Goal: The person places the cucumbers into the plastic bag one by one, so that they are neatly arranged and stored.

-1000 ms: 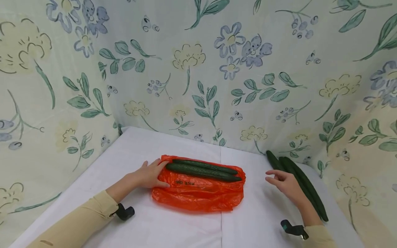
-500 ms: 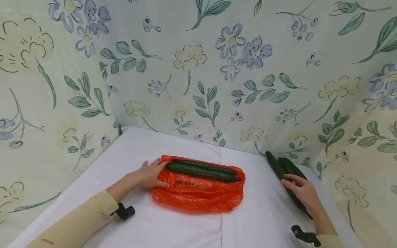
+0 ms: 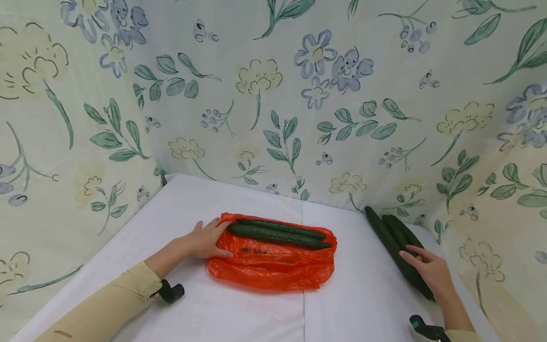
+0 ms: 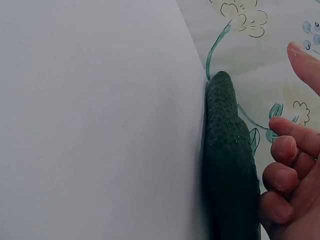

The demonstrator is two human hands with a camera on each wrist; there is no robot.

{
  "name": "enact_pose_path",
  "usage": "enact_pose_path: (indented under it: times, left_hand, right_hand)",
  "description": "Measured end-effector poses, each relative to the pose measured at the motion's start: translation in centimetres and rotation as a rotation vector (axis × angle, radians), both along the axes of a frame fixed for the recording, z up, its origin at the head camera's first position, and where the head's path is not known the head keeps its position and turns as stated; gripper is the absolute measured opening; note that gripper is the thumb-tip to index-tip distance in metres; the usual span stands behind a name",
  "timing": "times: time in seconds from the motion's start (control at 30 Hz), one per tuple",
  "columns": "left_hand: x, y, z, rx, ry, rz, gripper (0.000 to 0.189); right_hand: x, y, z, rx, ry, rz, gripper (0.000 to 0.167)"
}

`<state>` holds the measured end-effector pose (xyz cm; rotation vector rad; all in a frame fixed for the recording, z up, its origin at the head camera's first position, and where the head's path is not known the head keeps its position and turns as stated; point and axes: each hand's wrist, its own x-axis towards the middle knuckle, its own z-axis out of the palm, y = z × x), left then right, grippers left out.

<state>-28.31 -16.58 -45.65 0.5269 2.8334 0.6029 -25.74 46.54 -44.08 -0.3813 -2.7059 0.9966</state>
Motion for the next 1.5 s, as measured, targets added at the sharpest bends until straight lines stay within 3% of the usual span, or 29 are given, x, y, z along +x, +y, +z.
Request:
enact_pose_path:
  times: [0.3, 0.6, 0.83, 1.0, 1.1, 1.3, 1.5]
  left_hand:
    - [0.0, -0.2, -0.3, 0.005, 0.014, -0.001, 0.106]
    - [-0.1, -0.2, -0.7, 0.004, 0.006, 0.011, 0.107]
    - [0.1, -0.1, -0.6, -0.002, 0.001, 0.005, 0.106]
    - [0.0, 0.0, -0.7, 0.003, 0.002, 0.0, 0.106]
    - [-0.1, 0.1, -0.8, 0.004, 0.001, -0.002, 0.106]
    - [-0.3, 0.0, -0.9, 0.002, 0.005, 0.014, 0.107]
    - [-0.3, 0.0, -0.7, 0.0, 0.002, 0.007, 0.105]
  right_hand:
    - [-0.4, -0.2, 0.0, 0.036, -0.119, -0.069, 0.087]
    - [-0.7, -0.4, 0.4, 0.024, -0.29, -0.029, 0.103]
    - [-0.9, 0.1, 0.1, 0.047, -0.293, 0.009, 0.087]
    - [-0.6, 0.6, -0.1, -0.141, -0.296, 0.03, 0.074]
    - [-0.2, 0.7, -0.2, -0.231, -0.325, 0.018, 0.08]
    - [-0.3, 0.1, -0.6, -0.181, -0.361, -0.046, 0.101]
    - [-0.4, -0.6, -1.0, -0.191, -0.389, -0.026, 0.113]
